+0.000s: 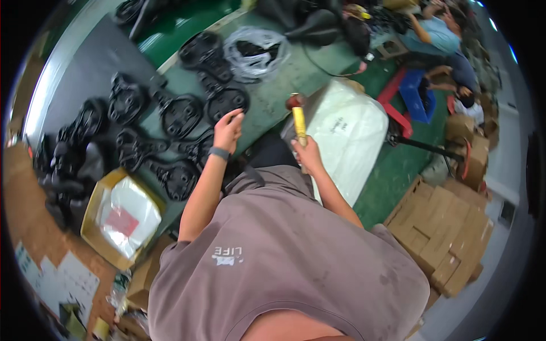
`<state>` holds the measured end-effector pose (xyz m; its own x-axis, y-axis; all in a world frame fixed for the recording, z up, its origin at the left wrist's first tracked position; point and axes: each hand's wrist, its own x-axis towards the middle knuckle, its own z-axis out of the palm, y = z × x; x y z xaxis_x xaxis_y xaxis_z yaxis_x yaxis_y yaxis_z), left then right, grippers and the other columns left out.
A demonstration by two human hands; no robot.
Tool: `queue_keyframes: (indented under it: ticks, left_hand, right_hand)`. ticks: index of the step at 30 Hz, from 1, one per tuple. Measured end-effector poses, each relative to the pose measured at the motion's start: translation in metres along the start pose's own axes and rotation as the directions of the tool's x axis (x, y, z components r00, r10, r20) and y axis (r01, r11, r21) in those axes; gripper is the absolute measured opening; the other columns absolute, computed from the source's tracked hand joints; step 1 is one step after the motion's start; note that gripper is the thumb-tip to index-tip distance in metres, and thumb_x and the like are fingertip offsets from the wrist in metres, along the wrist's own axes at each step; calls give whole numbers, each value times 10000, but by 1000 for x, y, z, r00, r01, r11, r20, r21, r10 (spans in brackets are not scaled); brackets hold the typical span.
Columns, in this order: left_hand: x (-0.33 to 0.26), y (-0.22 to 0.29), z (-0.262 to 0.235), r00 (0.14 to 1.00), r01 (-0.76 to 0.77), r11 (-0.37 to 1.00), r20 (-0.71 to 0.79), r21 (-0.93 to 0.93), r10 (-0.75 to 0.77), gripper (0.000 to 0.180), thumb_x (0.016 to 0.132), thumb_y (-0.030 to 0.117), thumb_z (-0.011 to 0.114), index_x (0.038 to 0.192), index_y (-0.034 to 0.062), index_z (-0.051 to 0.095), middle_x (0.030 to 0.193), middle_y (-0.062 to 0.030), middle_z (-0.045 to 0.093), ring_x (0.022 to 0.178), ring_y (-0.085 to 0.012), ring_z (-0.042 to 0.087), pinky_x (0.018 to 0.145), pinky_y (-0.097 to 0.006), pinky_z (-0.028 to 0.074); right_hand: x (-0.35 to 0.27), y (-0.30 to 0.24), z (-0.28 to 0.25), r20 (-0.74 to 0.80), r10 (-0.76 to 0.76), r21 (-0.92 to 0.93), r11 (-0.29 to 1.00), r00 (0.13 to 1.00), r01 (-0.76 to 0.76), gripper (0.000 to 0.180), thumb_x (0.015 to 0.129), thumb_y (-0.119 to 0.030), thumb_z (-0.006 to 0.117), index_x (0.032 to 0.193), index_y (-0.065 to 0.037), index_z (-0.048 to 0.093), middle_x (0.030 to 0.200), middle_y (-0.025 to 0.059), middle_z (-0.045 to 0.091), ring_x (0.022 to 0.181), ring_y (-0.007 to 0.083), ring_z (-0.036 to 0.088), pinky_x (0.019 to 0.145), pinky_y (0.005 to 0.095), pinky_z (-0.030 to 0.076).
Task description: Assembling bicycle seats by fitting components together and securing them using a rubber mallet.
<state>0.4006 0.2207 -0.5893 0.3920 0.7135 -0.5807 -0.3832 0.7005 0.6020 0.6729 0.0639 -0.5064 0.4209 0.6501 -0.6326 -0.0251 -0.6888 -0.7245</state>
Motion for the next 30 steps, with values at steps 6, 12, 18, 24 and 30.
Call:
queue_keyframes:
  ticks: [6,12,18,24,30]
  left_hand:
    - [27,-8,14,992,-35,999,-122,-39,30,311,1148,169,645,1405,6,710,945,12,608,712,-64,504,561,-227,366]
    - [73,-25,5,814,-259,793,-317,551,487,291,1067,205,756,1220,-33,825,937,-75,844,782,-122,743,726,-297,581]
    - [70,-16,10,634,-269,236,-13,934,773,244,989,297,838,1032,58,859,957,-170,816,860,-352,794,780,-421,611]
    - [80,-11,29,626,-197,442,-235,875,743,286,937,350,893,982,73,841,889,-167,805,854,-359,795,776,-433,605]
    - [97,6,7,782,36,546,-364,837,506,377,894,458,914,951,104,799,937,-163,816,889,-418,779,803,-505,601]
  right_hand:
    - [-17,-8,8,57,-10,12,1000,998,9,240,1067,-199,778,1153,-40,620,801,10,610,512,79,524,447,272,429]
    - [0,-38,17,180,-103,-8,994,978,106,254,1066,-198,787,1168,-33,623,740,-4,593,509,81,526,446,275,414]
    - [16,-50,19,196,-115,-53,990,974,128,271,1061,-203,797,1167,-28,619,753,-3,602,520,79,541,452,276,419]
    - [28,-51,20,217,-68,-62,995,974,83,299,1056,-208,804,1203,-17,628,759,0,607,526,79,543,455,278,421]
    - [30,-57,30,271,-65,-99,991,960,95,325,1066,-220,795,1243,-10,619,787,10,622,534,85,553,457,285,427]
